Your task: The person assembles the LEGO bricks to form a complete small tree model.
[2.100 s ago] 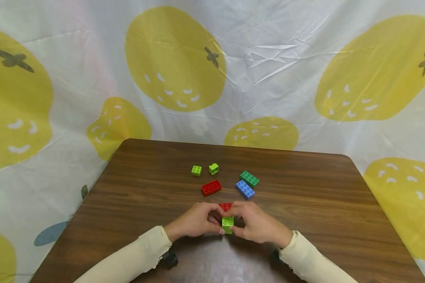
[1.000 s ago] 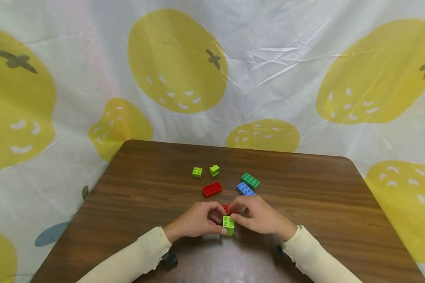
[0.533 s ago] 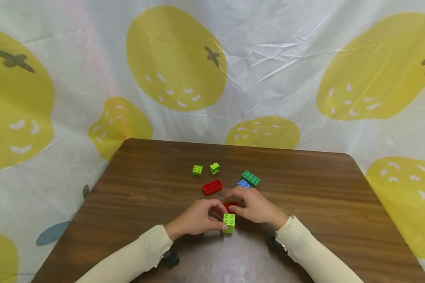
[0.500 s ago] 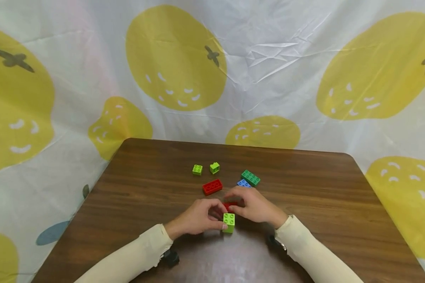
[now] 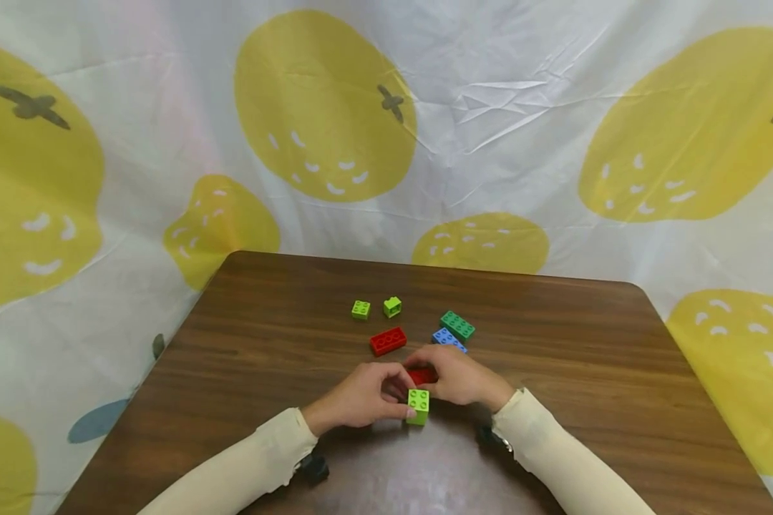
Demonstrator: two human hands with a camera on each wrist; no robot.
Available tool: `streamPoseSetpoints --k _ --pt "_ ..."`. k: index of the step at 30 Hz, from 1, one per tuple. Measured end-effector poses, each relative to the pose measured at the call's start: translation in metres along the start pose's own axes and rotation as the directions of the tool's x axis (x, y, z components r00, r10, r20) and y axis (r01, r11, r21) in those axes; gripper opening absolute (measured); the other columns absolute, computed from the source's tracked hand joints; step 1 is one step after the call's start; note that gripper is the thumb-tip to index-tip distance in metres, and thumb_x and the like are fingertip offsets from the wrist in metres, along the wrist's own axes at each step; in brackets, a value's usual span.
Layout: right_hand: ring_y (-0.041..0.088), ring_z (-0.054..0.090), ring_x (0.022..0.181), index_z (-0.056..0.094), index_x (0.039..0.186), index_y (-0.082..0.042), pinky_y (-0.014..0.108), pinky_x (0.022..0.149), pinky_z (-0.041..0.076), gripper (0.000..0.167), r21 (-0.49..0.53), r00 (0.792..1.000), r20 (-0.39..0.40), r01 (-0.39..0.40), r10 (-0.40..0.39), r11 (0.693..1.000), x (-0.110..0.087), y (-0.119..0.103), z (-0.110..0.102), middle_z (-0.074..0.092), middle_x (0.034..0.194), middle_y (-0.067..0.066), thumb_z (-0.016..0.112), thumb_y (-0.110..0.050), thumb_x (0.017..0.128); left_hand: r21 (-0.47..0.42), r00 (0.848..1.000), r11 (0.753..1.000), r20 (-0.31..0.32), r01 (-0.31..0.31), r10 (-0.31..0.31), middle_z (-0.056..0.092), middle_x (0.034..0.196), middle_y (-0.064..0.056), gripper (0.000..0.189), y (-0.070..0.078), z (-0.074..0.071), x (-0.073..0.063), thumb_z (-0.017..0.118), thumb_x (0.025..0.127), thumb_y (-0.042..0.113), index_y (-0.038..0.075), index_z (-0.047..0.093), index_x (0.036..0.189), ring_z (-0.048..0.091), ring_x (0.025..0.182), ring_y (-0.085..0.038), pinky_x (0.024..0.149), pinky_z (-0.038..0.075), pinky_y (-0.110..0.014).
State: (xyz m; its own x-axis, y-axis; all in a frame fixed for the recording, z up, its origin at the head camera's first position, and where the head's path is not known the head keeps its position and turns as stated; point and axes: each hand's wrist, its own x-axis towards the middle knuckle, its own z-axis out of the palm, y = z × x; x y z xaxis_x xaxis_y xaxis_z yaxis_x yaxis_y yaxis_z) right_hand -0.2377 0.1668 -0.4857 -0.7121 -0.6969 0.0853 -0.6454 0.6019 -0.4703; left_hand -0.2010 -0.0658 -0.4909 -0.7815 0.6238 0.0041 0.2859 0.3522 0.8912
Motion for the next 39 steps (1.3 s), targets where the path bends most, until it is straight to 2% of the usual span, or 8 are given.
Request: streamPoseSetpoints --k 8,19,31,39 --pt "0.018 0.071 0.1 0.075 0.121 -0.01 0.033 0.086 0.058 0.029 0.009 1.0 -0.001 0.002 -0.002 1.0 -0.001 0.002 0.0 0.077 0.113 0.0 0.081 -0.012 0.092 -0.012 1.0 1.0 0.0 0.001 -0.001 0.077 0.106 0.0 0.029 0.001 0.0 -0.001 0.09 0.086 0.018 0.014 0.071 0.108 0.074 0.096 -0.011 0.085 0.061 -0.021" --pt "0.008 0.067 0.094 0.077 0.122 -0.015 0.029 0.083 0.057 0.029 0.043 0.996 -0.08 -0.025 0.028 0.999 -0.01 -0.002 -0.014 0.077 0.112 -0.006 0.081 -0.018 0.093 -0.013 1.0 1.0 0.004 0.019 -0.019 0.077 0.106 0.001 0.03 0.0 0.0 -0.002 0.09 0.086 0.02 0.015 0.071 0.108 0.073 0.096 -0.01 0.086 0.061 -0.023" --pt "0.006 0.058 0.073 0.075 0.124 -0.014 0.023 0.064 0.053 0.033 0.087 0.988 -0.151 -0.029 0.042 0.996 -0.033 -0.018 -0.026 0.072 0.11 -0.003 0.078 -0.015 0.091 -0.017 1.0 1.0 -0.002 0.014 -0.014 0.077 0.108 -0.001 0.03 -0.002 0.002 -0.001 0.09 0.085 0.019 0.016 0.071 0.108 0.075 0.098 -0.013 0.085 0.061 -0.022" --pt "0.005 0.06 0.082 0.074 0.122 -0.018 0.025 0.064 0.056 0.035 0.102 0.978 -0.207 0.008 0.013 0.995 -0.047 -0.021 -0.025 0.07 0.103 -0.01 0.077 -0.012 0.088 -0.023 1.0 1.0 0.002 0.002 -0.002 0.077 0.109 -0.001 0.03 -0.002 0.0 -0.001 0.09 0.086 0.017 0.015 0.071 0.108 0.075 0.1 -0.015 0.085 0.061 -0.021"
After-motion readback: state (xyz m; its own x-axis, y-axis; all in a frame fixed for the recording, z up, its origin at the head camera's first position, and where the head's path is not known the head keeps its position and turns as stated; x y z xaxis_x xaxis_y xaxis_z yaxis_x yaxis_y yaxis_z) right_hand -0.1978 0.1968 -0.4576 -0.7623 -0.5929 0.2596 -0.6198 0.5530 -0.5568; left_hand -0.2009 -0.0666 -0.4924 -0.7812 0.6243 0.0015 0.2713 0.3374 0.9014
